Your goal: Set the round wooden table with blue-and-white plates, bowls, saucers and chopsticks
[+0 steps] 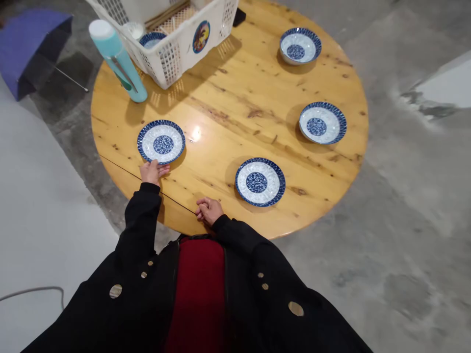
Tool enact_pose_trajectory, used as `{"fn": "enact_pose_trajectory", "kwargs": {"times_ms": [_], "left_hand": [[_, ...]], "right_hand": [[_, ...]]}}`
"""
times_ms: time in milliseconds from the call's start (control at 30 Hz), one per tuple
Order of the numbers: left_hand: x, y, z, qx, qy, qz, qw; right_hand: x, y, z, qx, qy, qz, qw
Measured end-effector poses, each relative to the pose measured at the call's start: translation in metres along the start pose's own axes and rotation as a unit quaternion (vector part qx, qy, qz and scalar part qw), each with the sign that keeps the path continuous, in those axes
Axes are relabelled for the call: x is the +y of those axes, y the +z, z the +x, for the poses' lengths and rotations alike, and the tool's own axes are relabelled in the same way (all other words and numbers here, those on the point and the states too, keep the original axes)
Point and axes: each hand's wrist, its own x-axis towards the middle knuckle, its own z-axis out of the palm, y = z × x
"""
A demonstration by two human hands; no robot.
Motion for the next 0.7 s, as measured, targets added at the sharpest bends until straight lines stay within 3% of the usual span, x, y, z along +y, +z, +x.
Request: {"fn": "enact_pose_trajectory", "kwargs": {"times_ms": [333,700], "left_hand": [[0.000,0.002,-0.002,-0.007,-0.004,0.011,1.000],[-0.015,-0.011,-0.005,-0.008,-0.012,0.048,0.999]], "right_hand": [[0.001,-0.002,0.001,0.008,-0.001,0.008,1.000],[0.019,-0.005,-0.012,0.031,-0.031,0.001,0.999]]}}
